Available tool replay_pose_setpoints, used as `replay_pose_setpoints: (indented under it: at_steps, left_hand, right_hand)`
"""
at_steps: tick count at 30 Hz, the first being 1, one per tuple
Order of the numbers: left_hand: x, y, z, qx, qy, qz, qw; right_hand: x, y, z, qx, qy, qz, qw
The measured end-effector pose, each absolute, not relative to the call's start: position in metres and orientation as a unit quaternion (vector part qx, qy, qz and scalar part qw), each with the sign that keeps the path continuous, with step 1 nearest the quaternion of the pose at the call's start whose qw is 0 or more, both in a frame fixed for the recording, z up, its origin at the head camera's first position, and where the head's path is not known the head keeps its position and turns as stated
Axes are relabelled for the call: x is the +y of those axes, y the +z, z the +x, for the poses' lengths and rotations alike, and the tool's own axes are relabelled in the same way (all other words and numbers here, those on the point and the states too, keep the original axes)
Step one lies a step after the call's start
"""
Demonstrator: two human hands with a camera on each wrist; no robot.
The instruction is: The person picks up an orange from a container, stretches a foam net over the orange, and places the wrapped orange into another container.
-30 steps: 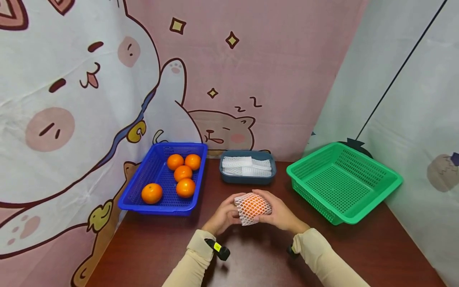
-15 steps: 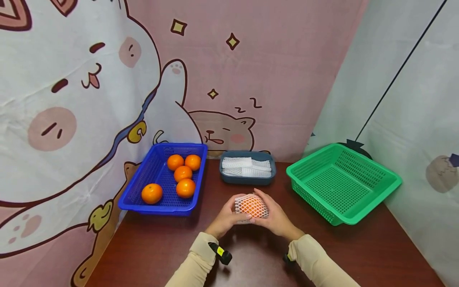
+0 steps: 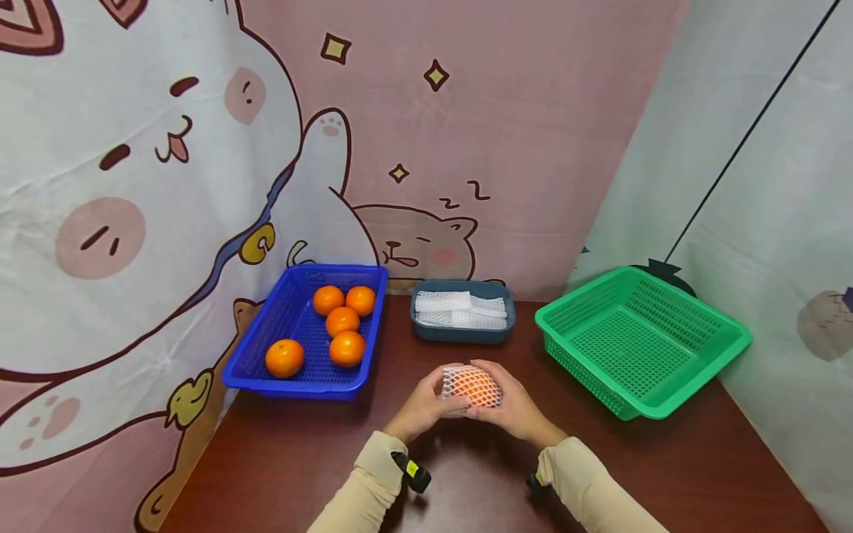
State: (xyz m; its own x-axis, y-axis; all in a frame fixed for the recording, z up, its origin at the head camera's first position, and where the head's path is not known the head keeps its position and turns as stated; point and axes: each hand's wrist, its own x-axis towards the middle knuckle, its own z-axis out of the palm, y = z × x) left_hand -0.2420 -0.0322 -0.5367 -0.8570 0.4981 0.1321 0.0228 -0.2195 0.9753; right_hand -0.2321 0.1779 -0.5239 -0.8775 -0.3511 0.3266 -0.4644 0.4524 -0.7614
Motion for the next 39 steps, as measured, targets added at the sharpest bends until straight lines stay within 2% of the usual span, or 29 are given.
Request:
replay_pose_setpoints:
  at_steps: [6, 10, 18, 26, 34, 39]
  left_hand:
    - [-0.035, -0.521, -0.243, 0.728, 0.639, 0.239, 0.069]
    - [-0.044, -0.503, -0.244, 0.766, 0.592, 0.246, 0.052]
    - [-0.071, -0.482, -0.257, 0.804, 0.526, 0.277, -0.002]
    - [-0.110, -0.456, -0.262, 0.849, 0.452, 0.267, -0.062]
    - [-0.146, -0.453, -0.259, 0.885, 0.401, 0.223, -0.081]
    - [-0.160, -0.463, -0.256, 0.915, 0.362, 0.168, -0.054]
  right_hand:
    - [0.174, -0.508, -0.221, -0.845, 0.485, 0.213, 0.076]
    - [0.173, -0.489, -0.212, -0.838, 0.495, 0.214, 0.079]
    - [0.177, -0.491, -0.212, -0.839, 0.502, 0.198, 0.062]
    - [0.179, -0.494, -0.212, -0.841, 0.498, 0.199, 0.077]
    - [0.182, -0.497, -0.213, -0.838, 0.500, 0.202, 0.086]
    - [0.184, -0.497, -0.214, -0.841, 0.498, 0.195, 0.087]
